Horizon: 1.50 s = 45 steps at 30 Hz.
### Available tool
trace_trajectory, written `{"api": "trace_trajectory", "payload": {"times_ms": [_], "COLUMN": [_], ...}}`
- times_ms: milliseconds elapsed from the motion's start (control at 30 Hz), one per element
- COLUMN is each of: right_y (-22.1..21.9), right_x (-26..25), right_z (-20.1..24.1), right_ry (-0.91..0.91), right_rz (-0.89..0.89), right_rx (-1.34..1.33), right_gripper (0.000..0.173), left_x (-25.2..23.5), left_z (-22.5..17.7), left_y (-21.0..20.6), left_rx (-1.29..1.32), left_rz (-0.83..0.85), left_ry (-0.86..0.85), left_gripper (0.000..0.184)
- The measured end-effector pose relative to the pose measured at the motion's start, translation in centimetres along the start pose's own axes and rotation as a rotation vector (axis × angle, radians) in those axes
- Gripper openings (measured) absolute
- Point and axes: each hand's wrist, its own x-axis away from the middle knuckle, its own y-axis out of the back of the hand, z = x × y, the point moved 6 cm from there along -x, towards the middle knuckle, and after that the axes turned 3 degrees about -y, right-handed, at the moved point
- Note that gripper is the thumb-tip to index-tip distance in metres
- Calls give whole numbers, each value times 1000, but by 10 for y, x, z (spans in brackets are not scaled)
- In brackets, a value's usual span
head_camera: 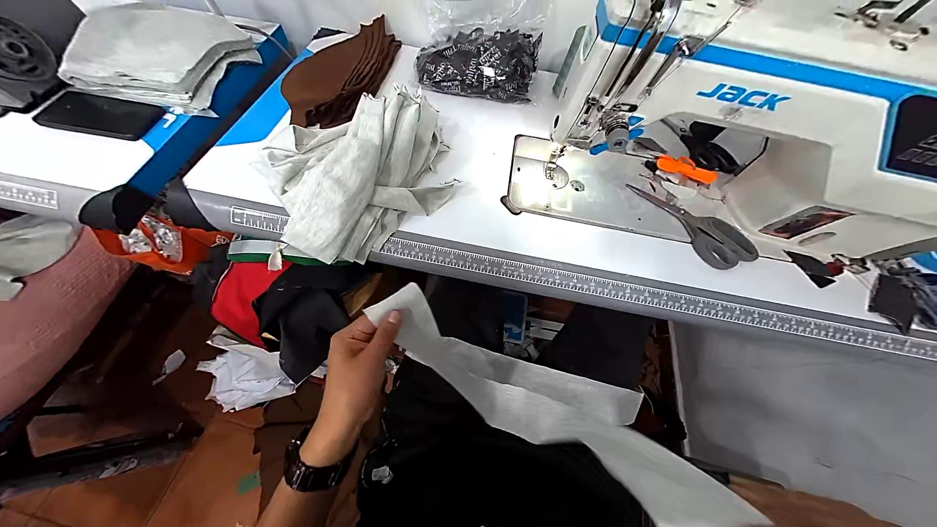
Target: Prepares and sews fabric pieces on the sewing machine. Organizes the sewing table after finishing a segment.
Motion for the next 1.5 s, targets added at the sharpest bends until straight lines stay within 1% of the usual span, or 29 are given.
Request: {"api": "trace_trajectory", "payload": {"times_ms": [33,133,200,233,267,333,433,467,500,633,700,767,800,833,867,967,1000,1033,1067,1133,1200,1267,1333,1500], "right_y": [-8,-26,-31,-32,-33,-35,-39,-40,-41,-45,-44,-41,-41,-43,-47,-79,-93,-106,-114,-117,-109,-103,-99,-96], "right_x": [-6,-18,-20,-19,-19,-21,-24,-24,-24,-19,-16,-16,-18,-22,-27,-47,-54,-62,-71,-87,-99,-103,-104,-104], "right_z": [-1,5,8,10,12,14,7,4,1,-4,-1,1,1,0,2,15,17,16,11,-8,-28,-41,-45,-47], "right_ry": [28,137,224,261,289,306,242,245,262,374,413,400,354,303,270,197,167,145,123,61,13,1,3,-18], "right_rz": [16,23,-14,-24,-25,-42,-68,-70,-87,-184,-227,-321,-350,-342,-290,-27,36,60,36,-137,-341,-455,-507,-568], "right_rx": [47,317,474,508,505,412,210,191,229,578,664,685,667,602,466,-168,-301,-362,-365,-313,-232,-174,-156,-183], "right_gripper": [18,19,16,15,15,13,17,19,19,16,15,13,13,14,13,4,9,14,18,20,15,11,11,12], "left_x": [2,6,6,6,6,5,5,5,4,5,4,4,4,3,3,6,10,14,20,31,38,40,40,41], "left_z": [-8,-28,-35,-38,-41,-47,-54,-56,-59,-63,-66,-69,-69,-69,-69,-66,-65,-65,-65,-67,-66,-62,-59,-58], "left_y": [-12,-40,-54,-61,-66,-75,-82,-84,-85,-84,-83,-83,-83,-84,-85,-92,-96,-102,-107,-113,-116,-116,-116,-118], "left_rx": [28,112,157,167,173,176,188,193,195,169,158,159,163,169,172,194,206,226,248,272,323,363,385,453], "left_rz": [30,107,129,151,175,228,271,279,281,288,290,290,288,286,286,286,295,316,333,349,356,349,366,427], "left_ry": [-32,-69,-69,-73,-81,-116,-143,-147,-149,-153,-176,-207,-220,-227,-225,-193,-176,-159,-142,-119,-102,-106,-92,-55], "left_gripper": [18,23,21,23,25,27,27,27,27,28,28,28,27,27,27,27,27,27,28,27,26,26,28,33]}}
